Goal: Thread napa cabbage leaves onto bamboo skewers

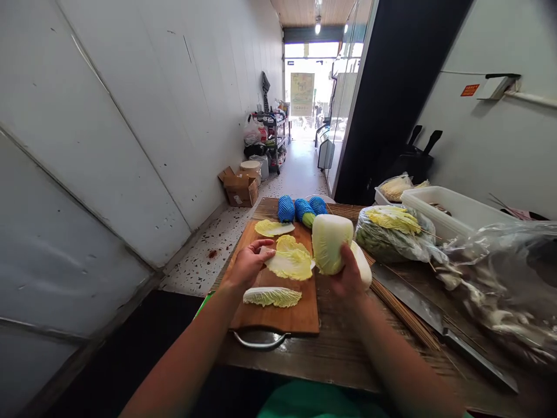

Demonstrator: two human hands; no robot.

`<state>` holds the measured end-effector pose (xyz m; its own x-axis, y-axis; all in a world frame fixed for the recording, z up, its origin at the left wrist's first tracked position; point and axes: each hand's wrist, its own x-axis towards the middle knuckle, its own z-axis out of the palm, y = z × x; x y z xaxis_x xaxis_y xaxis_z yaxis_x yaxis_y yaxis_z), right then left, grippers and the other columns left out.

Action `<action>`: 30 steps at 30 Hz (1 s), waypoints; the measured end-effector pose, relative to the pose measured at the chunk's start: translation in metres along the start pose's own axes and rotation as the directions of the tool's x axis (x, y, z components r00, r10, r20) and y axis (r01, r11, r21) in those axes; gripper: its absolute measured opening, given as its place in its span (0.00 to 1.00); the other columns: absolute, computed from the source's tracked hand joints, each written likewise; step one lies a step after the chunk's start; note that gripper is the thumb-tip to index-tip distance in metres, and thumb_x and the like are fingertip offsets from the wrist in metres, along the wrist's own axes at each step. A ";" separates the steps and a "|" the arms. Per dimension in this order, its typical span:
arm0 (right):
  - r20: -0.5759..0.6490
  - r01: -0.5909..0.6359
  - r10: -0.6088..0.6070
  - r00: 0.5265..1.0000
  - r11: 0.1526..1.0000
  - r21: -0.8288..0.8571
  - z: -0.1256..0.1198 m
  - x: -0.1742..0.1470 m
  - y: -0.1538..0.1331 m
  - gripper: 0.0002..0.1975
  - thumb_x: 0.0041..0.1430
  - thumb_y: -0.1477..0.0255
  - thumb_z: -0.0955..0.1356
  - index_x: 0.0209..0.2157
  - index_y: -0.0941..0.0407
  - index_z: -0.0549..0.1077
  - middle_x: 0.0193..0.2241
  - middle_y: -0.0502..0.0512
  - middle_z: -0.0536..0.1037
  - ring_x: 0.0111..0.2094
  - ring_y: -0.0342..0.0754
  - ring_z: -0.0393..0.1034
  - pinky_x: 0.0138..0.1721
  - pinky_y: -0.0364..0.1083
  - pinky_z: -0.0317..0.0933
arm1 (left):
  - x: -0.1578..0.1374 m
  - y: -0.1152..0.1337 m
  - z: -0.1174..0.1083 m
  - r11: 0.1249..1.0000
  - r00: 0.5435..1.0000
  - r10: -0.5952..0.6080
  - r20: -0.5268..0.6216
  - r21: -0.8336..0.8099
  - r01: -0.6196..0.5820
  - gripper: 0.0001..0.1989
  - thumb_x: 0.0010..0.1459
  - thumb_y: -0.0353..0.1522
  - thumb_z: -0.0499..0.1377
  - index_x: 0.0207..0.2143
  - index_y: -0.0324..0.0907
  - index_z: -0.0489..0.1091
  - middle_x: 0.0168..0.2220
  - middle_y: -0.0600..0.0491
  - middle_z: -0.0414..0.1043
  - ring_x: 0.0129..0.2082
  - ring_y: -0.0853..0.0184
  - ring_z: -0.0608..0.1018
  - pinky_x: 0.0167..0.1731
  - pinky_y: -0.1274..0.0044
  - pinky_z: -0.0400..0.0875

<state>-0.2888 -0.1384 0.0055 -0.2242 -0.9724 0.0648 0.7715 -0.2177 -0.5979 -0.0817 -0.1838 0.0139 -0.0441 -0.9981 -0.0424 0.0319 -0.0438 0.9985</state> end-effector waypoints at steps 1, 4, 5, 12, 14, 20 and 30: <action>0.002 0.009 -0.009 1.000 1.000 0.016 0.001 0.000 -0.003 0.23 0.45 0.62 0.72 0.44 0.52 0.71 0.34 0.50 0.79 0.33 0.47 0.74 0.31 0.45 0.70 | 0.004 0.003 0.003 1.000 1.000 0.013 0.008 0.013 -0.013 0.23 0.37 0.35 0.67 0.38 0.37 0.72 0.27 0.53 0.70 0.24 0.70 0.73 0.25 0.78 0.68; -0.003 0.012 -0.011 1.000 0.999 0.045 0.004 0.001 -0.010 0.23 0.43 0.57 0.72 0.41 0.53 0.72 0.34 0.51 0.79 0.33 0.48 0.74 0.31 0.45 0.70 | 0.017 0.010 0.016 0.995 0.997 0.076 0.006 0.066 -0.077 0.20 0.37 0.33 0.67 0.36 0.37 0.73 0.25 0.54 0.69 0.23 0.71 0.72 0.23 0.80 0.66; -0.013 0.011 -0.010 1.000 0.999 0.047 0.004 0.001 -0.010 0.23 0.43 0.56 0.72 0.40 0.54 0.72 0.34 0.51 0.79 0.33 0.48 0.74 0.32 0.45 0.70 | 0.022 0.010 0.021 0.992 0.995 0.097 0.000 0.084 -0.097 0.19 0.36 0.33 0.67 0.35 0.37 0.74 0.24 0.54 0.69 0.23 0.71 0.71 0.23 0.79 0.66; 0.004 0.007 -0.006 1.000 1.000 -0.026 -0.001 0.003 -0.005 0.21 0.47 0.57 0.70 0.42 0.53 0.71 0.34 0.50 0.78 0.32 0.48 0.74 0.31 0.46 0.70 | 0.035 0.025 0.032 0.938 0.955 0.293 -0.038 0.202 -0.280 0.17 0.42 0.35 0.64 0.36 0.37 0.74 0.28 0.49 0.73 0.27 0.65 0.73 0.29 0.74 0.68; -0.004 0.008 -0.009 1.000 0.999 -0.053 -0.002 0.003 -0.005 0.22 0.48 0.56 0.69 0.43 0.53 0.70 0.35 0.51 0.78 0.33 0.49 0.73 0.31 0.46 0.69 | 0.029 0.041 0.031 0.900 0.920 0.387 -0.066 0.243 -0.362 0.19 0.46 0.36 0.62 0.42 0.40 0.73 0.34 0.49 0.74 0.34 0.63 0.74 0.38 0.72 0.67; -0.043 0.044 -0.046 0.998 0.998 -0.042 -0.002 0.006 -0.011 0.21 0.48 0.56 0.69 0.40 0.54 0.71 0.36 0.51 0.78 0.36 0.49 0.73 0.33 0.46 0.68 | 0.006 0.045 0.040 0.529 0.676 0.569 0.468 0.420 -0.737 0.09 0.51 0.30 0.59 0.35 0.47 0.75 0.40 0.48 0.75 0.47 0.59 0.71 0.54 0.65 0.55; -0.011 0.049 -0.053 0.999 0.975 -0.217 0.001 0.007 -0.006 0.25 0.47 0.55 0.69 0.44 0.55 0.69 0.35 0.53 0.78 0.35 0.50 0.73 0.33 0.47 0.68 | 0.012 -0.005 0.040 0.544 0.554 0.351 0.755 0.317 -0.777 0.13 0.45 0.26 0.59 0.34 0.48 0.74 0.42 0.48 0.75 0.49 0.61 0.71 0.56 0.65 0.54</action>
<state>-0.2947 -0.1436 0.0100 -0.2710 -0.9586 0.0878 0.6117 -0.2419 -0.7532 -0.1222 -0.1942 0.0102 -0.7669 -0.5362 0.3526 -0.2651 0.7651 0.5868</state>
